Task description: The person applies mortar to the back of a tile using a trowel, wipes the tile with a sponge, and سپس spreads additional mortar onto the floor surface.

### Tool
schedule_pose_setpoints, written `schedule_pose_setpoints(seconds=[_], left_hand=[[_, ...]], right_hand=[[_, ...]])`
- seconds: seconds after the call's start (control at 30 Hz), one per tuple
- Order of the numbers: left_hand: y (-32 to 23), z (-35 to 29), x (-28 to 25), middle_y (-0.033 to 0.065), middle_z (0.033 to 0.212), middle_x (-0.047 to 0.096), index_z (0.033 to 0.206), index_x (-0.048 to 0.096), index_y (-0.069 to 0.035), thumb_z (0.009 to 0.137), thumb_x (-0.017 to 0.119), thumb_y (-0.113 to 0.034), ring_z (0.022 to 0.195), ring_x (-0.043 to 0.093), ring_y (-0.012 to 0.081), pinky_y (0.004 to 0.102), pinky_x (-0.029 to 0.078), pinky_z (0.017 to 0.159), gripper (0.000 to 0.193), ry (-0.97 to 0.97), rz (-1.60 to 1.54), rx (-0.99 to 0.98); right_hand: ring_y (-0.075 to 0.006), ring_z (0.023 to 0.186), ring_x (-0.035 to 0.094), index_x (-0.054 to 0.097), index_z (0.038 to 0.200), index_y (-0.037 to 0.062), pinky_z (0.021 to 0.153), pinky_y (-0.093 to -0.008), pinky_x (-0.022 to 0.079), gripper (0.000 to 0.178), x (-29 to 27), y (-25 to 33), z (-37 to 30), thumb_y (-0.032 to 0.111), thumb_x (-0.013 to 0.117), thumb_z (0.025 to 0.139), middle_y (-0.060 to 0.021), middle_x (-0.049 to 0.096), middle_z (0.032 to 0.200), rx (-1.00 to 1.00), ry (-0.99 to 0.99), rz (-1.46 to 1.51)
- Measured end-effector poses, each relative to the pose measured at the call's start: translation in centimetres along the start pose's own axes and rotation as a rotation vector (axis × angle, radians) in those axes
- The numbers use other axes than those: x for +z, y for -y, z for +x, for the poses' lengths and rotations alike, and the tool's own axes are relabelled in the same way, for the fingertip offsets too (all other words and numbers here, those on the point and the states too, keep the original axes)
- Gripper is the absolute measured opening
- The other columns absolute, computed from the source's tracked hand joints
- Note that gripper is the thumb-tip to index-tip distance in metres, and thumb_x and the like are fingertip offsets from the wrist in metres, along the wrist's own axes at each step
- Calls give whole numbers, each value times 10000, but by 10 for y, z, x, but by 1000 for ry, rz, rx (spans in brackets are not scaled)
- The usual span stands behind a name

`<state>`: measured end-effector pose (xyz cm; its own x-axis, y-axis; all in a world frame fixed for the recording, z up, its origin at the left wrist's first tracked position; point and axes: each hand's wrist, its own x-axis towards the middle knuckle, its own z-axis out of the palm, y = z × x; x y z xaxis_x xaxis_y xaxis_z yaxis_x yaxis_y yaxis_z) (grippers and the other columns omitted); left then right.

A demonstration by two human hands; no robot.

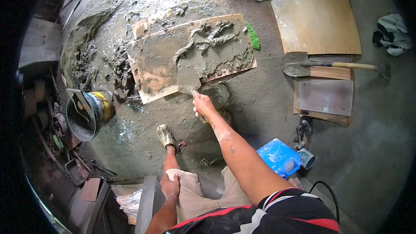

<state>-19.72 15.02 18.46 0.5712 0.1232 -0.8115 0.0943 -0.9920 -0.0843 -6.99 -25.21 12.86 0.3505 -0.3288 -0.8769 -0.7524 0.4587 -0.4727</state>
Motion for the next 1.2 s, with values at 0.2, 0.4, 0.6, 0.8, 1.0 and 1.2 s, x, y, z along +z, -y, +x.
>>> schedule_pose_setpoints(seconds=[0.2, 0.4, 0.6, 0.8, 1.0, 1.2], left_hand=[[-10, 3, -6, 210, 1491, 490, 1510, 419, 3, 927, 597, -523, 1403, 414, 377, 498, 367, 1143, 805, 27, 2, -12], [-7, 6, -11, 199, 1512, 472, 1516, 411, -3, 929, 594, -525, 1425, 385, 367, 520, 364, 1139, 807, 64, 13, -27], [-11, 5, -8, 202, 1504, 478, 1515, 415, -9, 927, 597, -527, 1421, 393, 364, 523, 365, 1137, 805, 43, 28, -17], [-22, 0, -4, 212, 1492, 486, 1514, 415, -4, 923, 604, -523, 1404, 415, 369, 525, 370, 1131, 809, 38, 25, -21], [-12, -1, 14, 227, 1458, 515, 1485, 445, 6, 922, 615, -511, 1386, 434, 384, 511, 382, 1128, 783, -8, 51, 17], [-10, -2, 21, 225, 1429, 542, 1465, 471, 1, 927, 615, -504, 1369, 450, 394, 497, 384, 1131, 752, -42, 53, 31]], right_hand=[[-390, 823, 702, 660, 960, 41, 728, -508, 562, 466, -98, -82, 28, 467, 481, 1019, -217, 699, 914, -708, -222, -1168], [-488, 938, 671, 670, 1022, 87, 817, -590, 524, 398, -191, -31, 5, 439, 484, 1013, -254, 710, 959, -297, -473, -1067], [-496, 932, 677, 658, 1064, 98, 830, -589, 529, 398, -165, 14, 2, 453, 483, 1014, -273, 710, 947, -337, -473, -1028], [-409, 999, 702, 646, 1142, 75, 849, -530, 558, 483, -196, 90, 41, 505, 454, 1036, -214, 724, 1062, -257, -367, -1327], [-374, 1109, 684, 668, 1225, 112, 933, -506, 536, 459, -235, 113, 57, 480, 476, 1027, -201, 720, 1145, -217, -494, -1343], [-431, 1090, 670, 704, 1153, 73, 917, -534, 531, 486, -258, 124, 65, 487, 490, 1015, -234, 709, 1139, -266, -522, -1221]])
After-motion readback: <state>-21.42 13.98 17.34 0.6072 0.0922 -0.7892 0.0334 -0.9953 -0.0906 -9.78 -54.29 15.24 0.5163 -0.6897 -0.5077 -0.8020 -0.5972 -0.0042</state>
